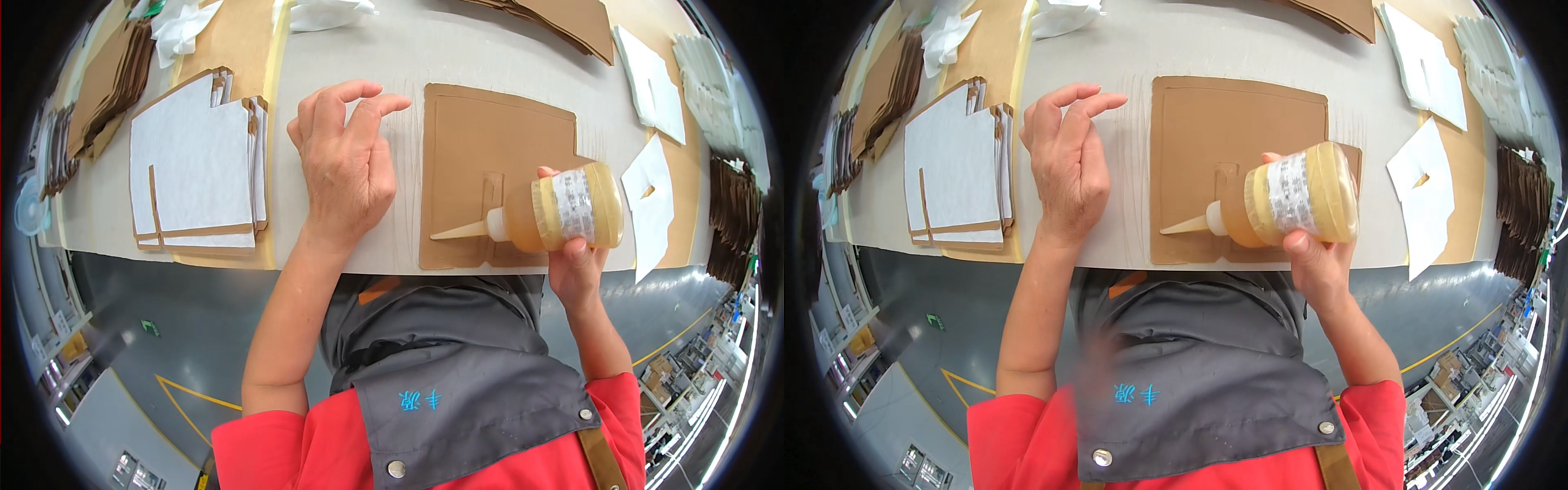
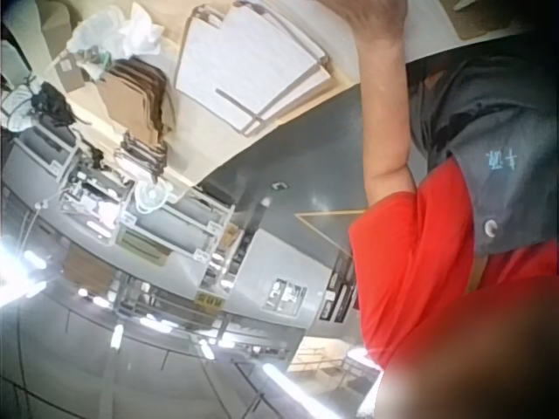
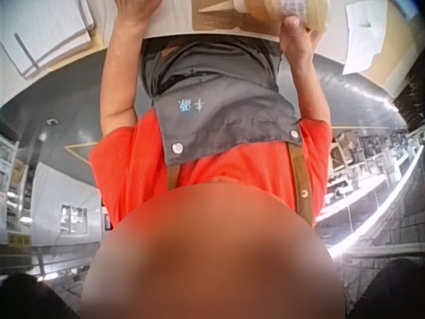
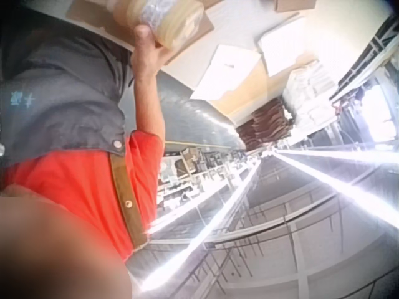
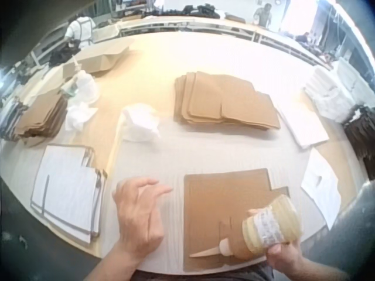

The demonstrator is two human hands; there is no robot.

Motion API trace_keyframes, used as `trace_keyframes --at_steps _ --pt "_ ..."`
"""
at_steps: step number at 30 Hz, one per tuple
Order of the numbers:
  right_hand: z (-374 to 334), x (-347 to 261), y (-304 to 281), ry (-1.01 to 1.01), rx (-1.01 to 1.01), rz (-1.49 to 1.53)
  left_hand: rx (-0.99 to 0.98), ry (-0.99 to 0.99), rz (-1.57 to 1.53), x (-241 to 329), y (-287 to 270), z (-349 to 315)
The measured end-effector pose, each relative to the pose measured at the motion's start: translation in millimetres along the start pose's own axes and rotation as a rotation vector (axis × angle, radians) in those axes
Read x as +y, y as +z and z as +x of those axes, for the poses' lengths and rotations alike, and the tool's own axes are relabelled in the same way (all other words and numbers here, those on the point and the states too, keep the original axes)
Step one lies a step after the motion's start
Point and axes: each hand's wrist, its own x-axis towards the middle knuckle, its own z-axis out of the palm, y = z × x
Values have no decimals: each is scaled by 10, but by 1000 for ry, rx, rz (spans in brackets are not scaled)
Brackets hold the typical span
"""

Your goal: Applying adhesive lines to a flat cardboard component and precision bonding a precut lining paper to it.

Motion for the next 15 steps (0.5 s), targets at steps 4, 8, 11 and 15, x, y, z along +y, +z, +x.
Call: trace_keyframes --at_steps 4,8,11,15 --pt "-145 36 -43 -6 -7 -34 1 -2 6 3 -1 -13" --pt "-212 96 -90 -44 -58 -52 3 10 29 -9 36 -2" --pt "-273 -91 -103 -39 -78 -57 11 -1 8 62 9 37" --pt "-123 -469 -615 260 216 778 -68 -61 28 65 9 18"
